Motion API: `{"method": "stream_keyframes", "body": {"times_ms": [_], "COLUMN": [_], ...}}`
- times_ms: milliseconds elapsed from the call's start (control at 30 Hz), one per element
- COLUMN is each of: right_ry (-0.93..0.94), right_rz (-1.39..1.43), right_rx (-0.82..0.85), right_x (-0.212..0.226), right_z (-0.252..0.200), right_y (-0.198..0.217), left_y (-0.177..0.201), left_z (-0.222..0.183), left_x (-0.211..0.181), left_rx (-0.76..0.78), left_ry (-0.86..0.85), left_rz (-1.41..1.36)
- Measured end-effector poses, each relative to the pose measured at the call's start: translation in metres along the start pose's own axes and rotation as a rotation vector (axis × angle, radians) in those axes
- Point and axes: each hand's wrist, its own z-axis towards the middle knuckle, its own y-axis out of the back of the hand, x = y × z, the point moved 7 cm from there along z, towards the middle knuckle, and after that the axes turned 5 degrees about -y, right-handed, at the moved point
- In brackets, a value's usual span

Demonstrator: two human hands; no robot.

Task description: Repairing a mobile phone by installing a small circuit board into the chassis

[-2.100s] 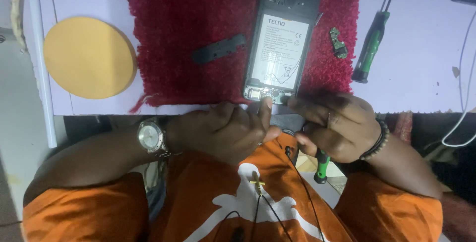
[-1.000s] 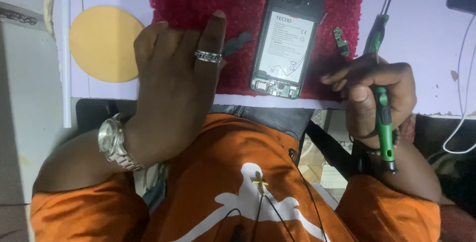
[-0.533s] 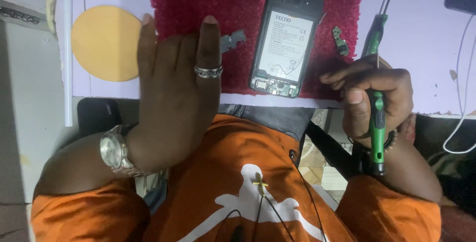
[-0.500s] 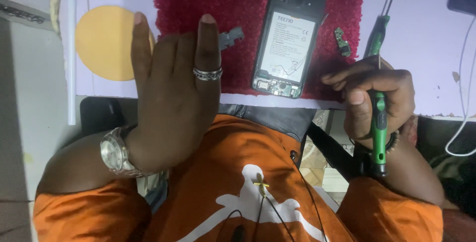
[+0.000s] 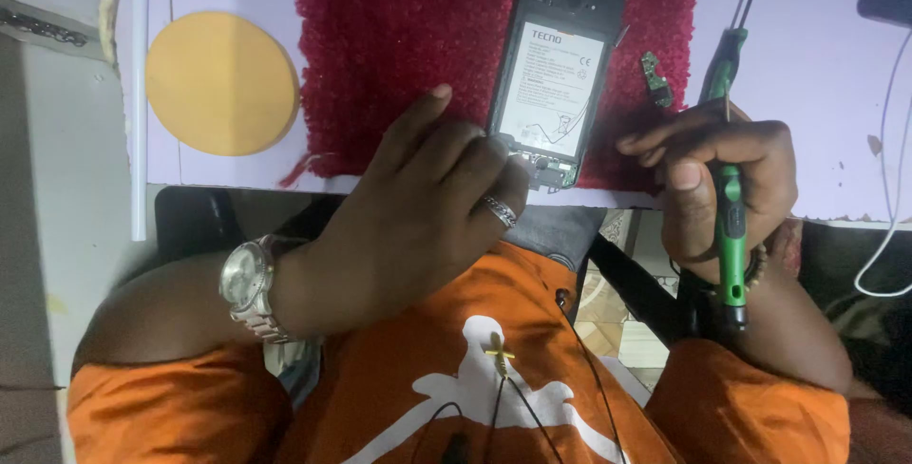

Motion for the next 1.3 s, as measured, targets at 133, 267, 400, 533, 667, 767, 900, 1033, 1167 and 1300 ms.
{"method": "stream_keyframes", "body": {"times_ms": [133,267,400,533,667,767,900,1033,1167,1300], "right_ry": [0.002,-0.008,-0.019,0.069,0.117,0.477,0.829,0.835,0.907,0.886], "right_rz": [0.003,-0.025,-0.023,-0.068,-0.473,-0.857,-0.858,-0.906,-0.883,-0.857], "right_rx": [0.023,0.026,0.033,0.013,0.144,0.382,0.216,0.255,0.259,0.270], "right_x": [0.003,0.005,0.003,0.007,0.015,0.002,0.047,0.047,0.046,0.049], "right_z": [0.002,0.002,0.001,0.001,-0.009,-0.050,-0.027,-0.024,-0.024,-0.021], "right_y": [-0.001,-0.002,-0.002,-0.003,-0.004,-0.008,-0.037,-0.045,-0.053,-0.056], "left_y": [-0.008,-0.012,-0.012,-0.013,-0.016,-0.018,-0.023,-0.024,-0.024,-0.023], "left_z": [0.001,0.002,0.003,0.004,0.001,-0.002,-0.004,-0.009,-0.008,-0.006], "left_x": [0.000,0.000,-0.001,-0.001,-0.002,-0.006,-0.009,-0.014,-0.014,-0.014], "left_rx": [0.008,-0.003,-0.010,-0.003,0.026,-0.039,-0.020,0.035,0.010,-0.007], "left_ry": [-0.012,-0.018,-0.018,-0.018,-0.036,-0.086,-0.123,-0.190,-0.186,-0.177], "left_rz": [-0.001,-0.019,-0.083,-0.069,-0.055,0.063,0.294,0.255,0.288,0.290]}}
